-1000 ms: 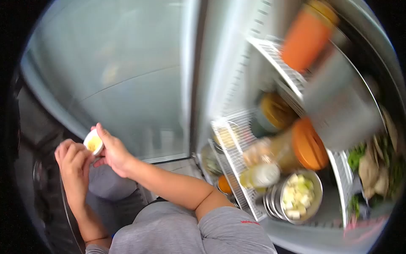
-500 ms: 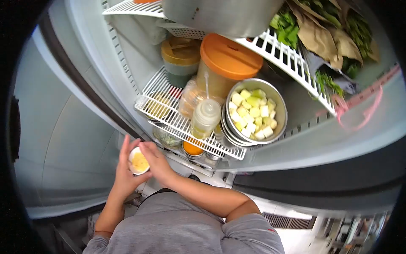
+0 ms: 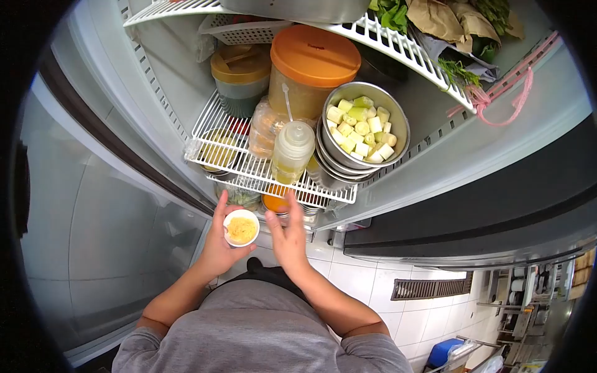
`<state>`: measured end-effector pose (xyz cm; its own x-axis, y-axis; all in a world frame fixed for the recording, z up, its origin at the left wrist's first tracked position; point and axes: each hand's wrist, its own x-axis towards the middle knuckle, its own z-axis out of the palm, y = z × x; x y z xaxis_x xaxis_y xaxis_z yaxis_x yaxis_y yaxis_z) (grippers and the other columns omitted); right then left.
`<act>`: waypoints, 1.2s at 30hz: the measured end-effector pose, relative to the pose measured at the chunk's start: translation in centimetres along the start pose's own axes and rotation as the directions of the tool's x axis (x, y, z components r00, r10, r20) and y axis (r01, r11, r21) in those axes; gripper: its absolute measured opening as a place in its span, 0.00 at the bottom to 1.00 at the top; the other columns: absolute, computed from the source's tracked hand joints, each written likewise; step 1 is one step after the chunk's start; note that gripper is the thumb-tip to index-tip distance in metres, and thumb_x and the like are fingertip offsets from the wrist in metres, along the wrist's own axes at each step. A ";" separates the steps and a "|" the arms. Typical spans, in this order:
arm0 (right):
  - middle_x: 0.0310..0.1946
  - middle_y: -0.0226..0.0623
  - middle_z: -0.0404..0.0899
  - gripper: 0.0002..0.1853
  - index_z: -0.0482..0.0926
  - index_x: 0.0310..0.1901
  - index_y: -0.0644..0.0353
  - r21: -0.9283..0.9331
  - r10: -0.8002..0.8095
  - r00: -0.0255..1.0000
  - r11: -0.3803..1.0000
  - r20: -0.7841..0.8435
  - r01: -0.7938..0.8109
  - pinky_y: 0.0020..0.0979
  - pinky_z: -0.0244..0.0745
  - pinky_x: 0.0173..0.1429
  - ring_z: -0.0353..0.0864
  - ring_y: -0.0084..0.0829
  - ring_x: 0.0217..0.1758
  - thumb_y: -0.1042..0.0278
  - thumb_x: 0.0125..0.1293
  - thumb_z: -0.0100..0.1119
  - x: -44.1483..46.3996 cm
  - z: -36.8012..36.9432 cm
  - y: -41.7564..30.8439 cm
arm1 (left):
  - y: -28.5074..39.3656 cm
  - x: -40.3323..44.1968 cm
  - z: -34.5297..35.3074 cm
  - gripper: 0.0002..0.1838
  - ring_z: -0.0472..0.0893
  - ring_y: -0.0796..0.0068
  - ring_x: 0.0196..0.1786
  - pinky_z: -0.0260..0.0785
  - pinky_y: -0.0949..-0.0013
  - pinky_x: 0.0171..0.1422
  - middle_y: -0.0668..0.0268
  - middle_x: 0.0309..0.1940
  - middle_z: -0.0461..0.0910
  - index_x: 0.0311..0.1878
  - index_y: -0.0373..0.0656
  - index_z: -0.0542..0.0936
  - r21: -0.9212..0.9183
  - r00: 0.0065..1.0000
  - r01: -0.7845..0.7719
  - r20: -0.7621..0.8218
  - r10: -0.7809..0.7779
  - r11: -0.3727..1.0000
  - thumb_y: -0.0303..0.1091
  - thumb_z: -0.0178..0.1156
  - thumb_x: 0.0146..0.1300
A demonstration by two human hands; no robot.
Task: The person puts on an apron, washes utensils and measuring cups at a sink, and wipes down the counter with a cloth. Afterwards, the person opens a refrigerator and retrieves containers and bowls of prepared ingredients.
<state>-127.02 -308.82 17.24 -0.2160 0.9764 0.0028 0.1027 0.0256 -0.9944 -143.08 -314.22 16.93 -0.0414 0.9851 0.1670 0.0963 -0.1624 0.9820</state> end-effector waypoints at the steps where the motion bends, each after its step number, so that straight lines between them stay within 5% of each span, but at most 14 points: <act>1: 0.65 0.49 0.61 0.36 0.52 0.71 0.69 -0.109 -0.129 0.974 0.988 -0.187 0.110 0.38 0.65 0.66 0.65 0.38 0.66 0.61 0.68 0.57 0.7 -0.2 0.5 | -0.1 0.0 0.0 0.64 0.70 0.68 0.60 0.64 0.68 0.64 0.59 0.58 0.66 0.76 0.44 0.38 0.001 1.000 -0.003 -0.007 0.003 1.000 0.19 0.73 0.43; 2: 0.67 0.52 0.57 0.43 0.49 0.71 0.70 -0.138 -0.142 0.964 0.984 -0.224 0.113 0.41 0.64 0.67 0.63 0.41 0.68 0.65 0.62 0.64 1.9 -0.4 1.1 | -0.1 -0.1 0.0 0.63 0.70 0.69 0.59 0.64 0.68 0.64 0.59 0.57 0.66 0.76 0.43 0.39 0.018 1.000 -0.008 -0.022 0.008 1.000 0.19 0.73 0.42; 7: 0.66 0.63 0.55 0.49 0.48 0.69 0.76 -0.272 -0.261 0.927 0.944 -0.270 0.187 0.42 0.50 0.73 0.57 0.54 0.69 0.62 0.54 0.69 5.8 1.0 0.9 | -0.1 -1.2 0.1 0.61 0.70 0.68 0.59 0.63 0.67 0.65 0.60 0.56 0.67 0.76 0.42 0.44 0.229 0.995 -0.009 -0.098 0.032 0.973 0.19 0.74 0.41; 10: 0.65 0.65 0.57 0.52 0.46 0.70 0.73 -0.360 -0.307 0.932 0.906 -0.195 0.223 0.42 0.53 0.72 0.58 0.57 0.69 0.61 0.52 0.71 6.9 0.2 -0.5 | 0.2 -2.4 0.6 0.60 0.71 0.67 0.60 0.62 0.66 0.65 0.59 0.57 0.67 0.75 0.42 0.47 0.267 0.985 0.064 -0.172 -0.018 0.962 0.21 0.75 0.40; 13: 0.61 0.61 0.65 0.49 0.51 0.69 0.69 -0.397 -0.283 0.945 0.896 -0.166 0.199 0.42 0.67 0.62 0.71 0.56 0.60 0.60 0.52 0.71 8.0 -1.1 -3.0 | 1.0 -3.9 1.7 0.60 0.71 0.65 0.59 0.63 0.65 0.65 0.59 0.57 0.67 0.75 0.44 0.48 0.350 0.949 0.157 -0.314 -0.043 0.923 0.21 0.75 0.40; 16: 0.56 0.58 0.71 0.45 0.57 0.65 0.68 -0.439 -0.373 0.924 0.847 -0.085 0.301 0.43 0.71 0.57 0.75 0.54 0.55 0.59 0.50 0.72 9.2 -1.4 -2.1 | 0.2 -5.7 3.4 0.59 0.71 0.62 0.60 0.62 0.63 0.66 0.56 0.57 0.68 0.75 0.44 0.50 0.301 0.881 0.206 -0.470 -0.043 0.931 0.23 0.75 0.39; 22: 0.47 0.48 0.79 0.41 0.64 0.59 0.67 -0.158 -0.425 0.867 0.867 0.259 0.472 0.38 0.73 0.55 0.81 0.42 0.50 0.65 0.44 0.77 7.6 -0.2 -1.8 | -2.3 -10.0 7.4 0.58 0.71 0.57 0.61 0.63 0.62 0.67 0.51 0.58 0.68 0.74 0.41 0.51 0.096 0.633 0.311 -0.763 -0.131 0.945 0.28 0.76 0.40; 23: 0.47 0.48 0.79 0.41 0.64 0.59 0.68 0.065 -0.356 0.857 0.931 0.374 0.358 0.37 0.74 0.55 0.81 0.41 0.49 0.67 0.44 0.77 5.9 1.3 -2.8 | -2.1 -10.9 7.9 0.57 0.71 0.55 0.61 0.63 0.60 0.67 0.50 0.58 0.68 0.74 0.40 0.51 0.148 0.582 0.389 -0.804 -0.119 0.909 0.29 0.76 0.41; 28: 0.45 0.45 0.80 0.35 0.72 0.53 0.67 0.375 -0.545 0.347 0.811 0.763 0.449 0.34 0.76 0.53 0.82 0.36 0.47 0.67 0.43 0.78 -2.2 8.9 -6.9 | 1.5 -15.1 9.5 0.54 0.69 0.49 0.61 0.62 0.58 0.68 0.49 0.57 0.68 0.73 0.42 0.53 0.195 0.379 0.499 -0.925 -0.011 0.844 0.29 0.74 0.43; 31: 0.45 0.44 0.81 0.32 0.73 0.51 0.66 0.586 -0.604 0.032 0.783 0.796 0.208 0.34 0.76 0.53 0.83 0.35 0.47 0.64 0.45 0.77 -10.4 13.3 -12.4 | 2.6 -19.2 10.6 0.52 0.68 0.49 0.63 0.61 0.58 0.68 0.49 0.58 0.66 0.71 0.41 0.56 0.185 0.268 0.554 -0.963 0.037 0.812 0.31 0.75 0.43; 32: 0.45 0.46 0.80 0.35 0.71 0.53 0.66 0.676 -0.685 -0.060 0.695 0.726 0.244 0.36 0.76 0.53 0.83 0.40 0.48 0.61 0.45 0.76 -13.3 15.1 -13.6 | 2.7 -20.4 10.7 0.50 0.66 0.49 0.65 0.59 0.57 0.69 0.49 0.60 0.65 0.69 0.39 0.58 0.182 0.242 0.567 -0.969 0.048 0.803 0.33 0.76 0.42; 36: 0.45 0.54 0.79 0.39 0.63 0.56 0.64 0.625 -0.591 -0.207 0.752 0.780 0.209 0.42 0.75 0.53 0.81 0.52 0.49 0.58 0.45 0.73 -24.6 19.7 -17.0 | 4.1 -25.9 11.6 0.50 0.66 0.49 0.64 0.60 0.57 0.69 0.49 0.59 0.66 0.68 0.39 0.59 0.109 0.092 0.618 -0.994 0.067 0.779 0.33 0.76 0.42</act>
<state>-142.59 -337.49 31.95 -0.7735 -0.3842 0.5041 -0.5745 0.0890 -0.8137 -130.07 -339.72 15.59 -0.9855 0.0232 0.1683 0.1580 0.4886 0.8581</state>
